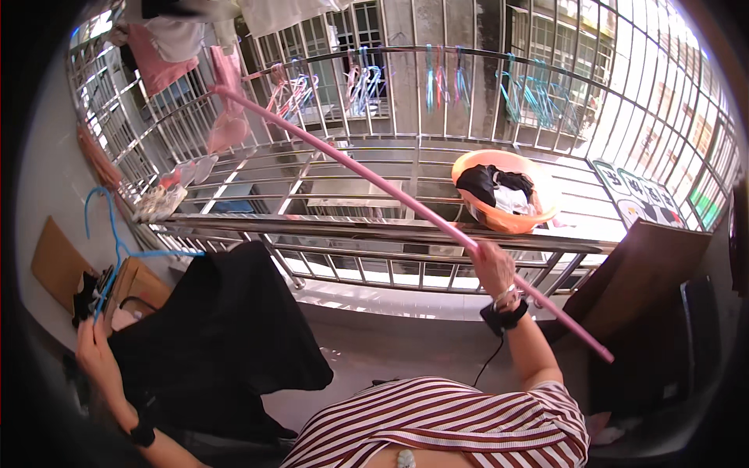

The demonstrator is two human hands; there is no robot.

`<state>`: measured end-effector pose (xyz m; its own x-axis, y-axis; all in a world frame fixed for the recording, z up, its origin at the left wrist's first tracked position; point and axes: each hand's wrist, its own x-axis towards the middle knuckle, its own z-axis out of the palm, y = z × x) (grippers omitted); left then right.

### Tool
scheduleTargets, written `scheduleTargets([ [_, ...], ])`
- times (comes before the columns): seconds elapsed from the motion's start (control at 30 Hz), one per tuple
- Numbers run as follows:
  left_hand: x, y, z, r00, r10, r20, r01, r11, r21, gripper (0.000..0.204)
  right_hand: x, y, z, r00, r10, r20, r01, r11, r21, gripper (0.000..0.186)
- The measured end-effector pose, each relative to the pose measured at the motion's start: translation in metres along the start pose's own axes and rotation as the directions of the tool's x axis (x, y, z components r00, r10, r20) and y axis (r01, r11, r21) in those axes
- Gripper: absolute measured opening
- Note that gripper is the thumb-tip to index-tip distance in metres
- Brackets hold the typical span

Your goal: Hanging various items of clothing on a drying rack on a balcony.

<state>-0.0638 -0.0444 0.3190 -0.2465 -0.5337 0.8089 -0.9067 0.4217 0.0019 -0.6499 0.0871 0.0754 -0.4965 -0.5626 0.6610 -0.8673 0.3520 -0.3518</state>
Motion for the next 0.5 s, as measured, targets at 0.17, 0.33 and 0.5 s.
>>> scheduleTargets([
  [0.17,-0.029,-0.027,0.008,0.999,0.048,-0.020,-0.049,0.998,-0.027,0.011,0.070,-0.002,-0.010,0.994,-0.089,-0.069,0.081,0.990,-0.113,0.026],
  [0.33,-0.044,-0.020,0.015,0.999,-0.031,0.044,0.034,0.998,-0.051,0.010,0.099,-0.006,0.009,0.996,-0.085,-0.019,0.081,0.986,-0.145,0.026],
  [0.5,-0.038,0.026,0.020,0.999,0.014,0.046,-0.015,1.000,0.024,0.014,0.138,0.009,0.037,0.995,-0.102,0.020,0.103,0.985,-0.136,0.025],
])
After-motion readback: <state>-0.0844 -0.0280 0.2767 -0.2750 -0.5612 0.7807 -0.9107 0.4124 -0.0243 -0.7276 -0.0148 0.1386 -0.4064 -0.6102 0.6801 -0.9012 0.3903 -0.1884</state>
